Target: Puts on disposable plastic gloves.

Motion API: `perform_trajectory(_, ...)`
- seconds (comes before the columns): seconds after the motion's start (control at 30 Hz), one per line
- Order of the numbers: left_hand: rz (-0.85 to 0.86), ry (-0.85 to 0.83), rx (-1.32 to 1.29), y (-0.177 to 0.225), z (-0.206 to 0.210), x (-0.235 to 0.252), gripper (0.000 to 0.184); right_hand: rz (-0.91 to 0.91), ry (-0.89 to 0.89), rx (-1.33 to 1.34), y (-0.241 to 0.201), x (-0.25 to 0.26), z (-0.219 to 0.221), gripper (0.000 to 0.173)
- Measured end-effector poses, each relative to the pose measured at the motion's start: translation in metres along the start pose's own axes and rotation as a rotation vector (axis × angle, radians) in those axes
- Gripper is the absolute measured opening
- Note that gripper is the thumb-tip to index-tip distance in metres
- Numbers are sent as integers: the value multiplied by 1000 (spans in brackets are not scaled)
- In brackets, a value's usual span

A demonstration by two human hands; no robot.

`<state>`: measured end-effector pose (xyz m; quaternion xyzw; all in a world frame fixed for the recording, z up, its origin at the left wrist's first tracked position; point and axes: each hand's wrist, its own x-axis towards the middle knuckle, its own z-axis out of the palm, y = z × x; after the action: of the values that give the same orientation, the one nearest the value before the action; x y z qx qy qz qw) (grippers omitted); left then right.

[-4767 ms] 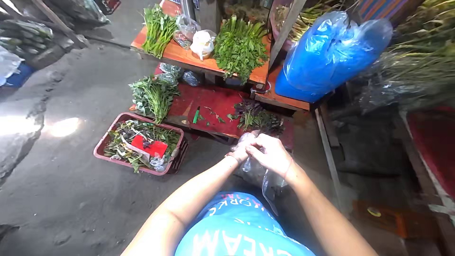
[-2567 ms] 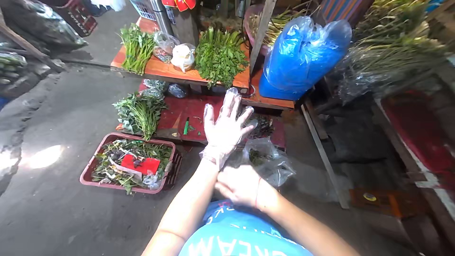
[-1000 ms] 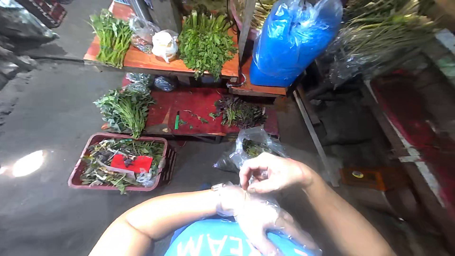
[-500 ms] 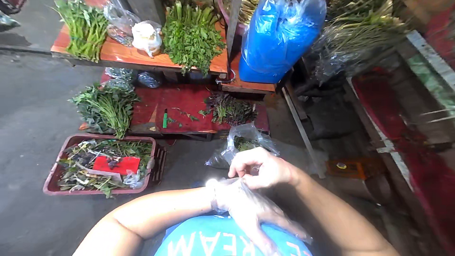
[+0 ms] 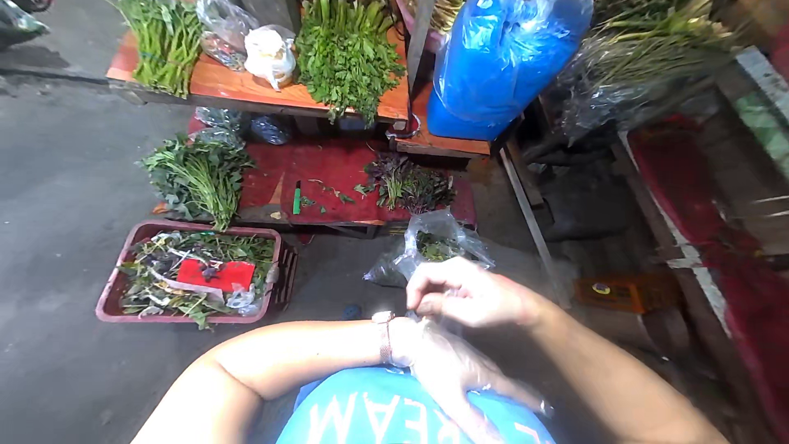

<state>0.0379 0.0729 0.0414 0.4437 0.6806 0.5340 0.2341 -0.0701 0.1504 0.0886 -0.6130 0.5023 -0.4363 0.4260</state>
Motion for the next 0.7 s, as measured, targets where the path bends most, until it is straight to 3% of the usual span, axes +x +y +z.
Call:
perform_trajectory(0.1, -5, 23, 89, -14, 4, -6, 77, 174, -97, 108, -2, -1, -10, 17)
perform_trajectory(0.17, -43, 15, 65, -12, 4, -11, 76, 268, -188, -33, -6, 2, -8, 23)
perform_trajectory(0.23, -184, 35, 44, -5, 4, -24, 74, 216, -240, -181, -9, 6, -4, 23)
perform_trajectory(0.3, -375, -15, 43, 18, -6, -30, 72, 144, -208, -288, -12, 10, -1, 18)
perform_trajectory(0.33, -391, -35, 69, 21, -8, -29, 72, 147, -161, -299, -14, 12, 1, 18)
perform_trajectory(0.43, -159, -17, 200, -1, 0, -17, 74, 239, 70, -187, -9, 20, 13, 23)
perform_trajectory(0.5, -136, -39, 159, -2, -4, -12, 77, 242, 137, -114, -3, 23, 16, 25)
perform_trajectory(0.6, -160, -9, 143, -2, -2, -18, 78, 254, -24, -243, -19, 19, -1, 31)
perform_trajectory(0.7, -168, 65, 87, -6, 0, -26, 62, 273, -221, -752, -53, 10, -18, 29)
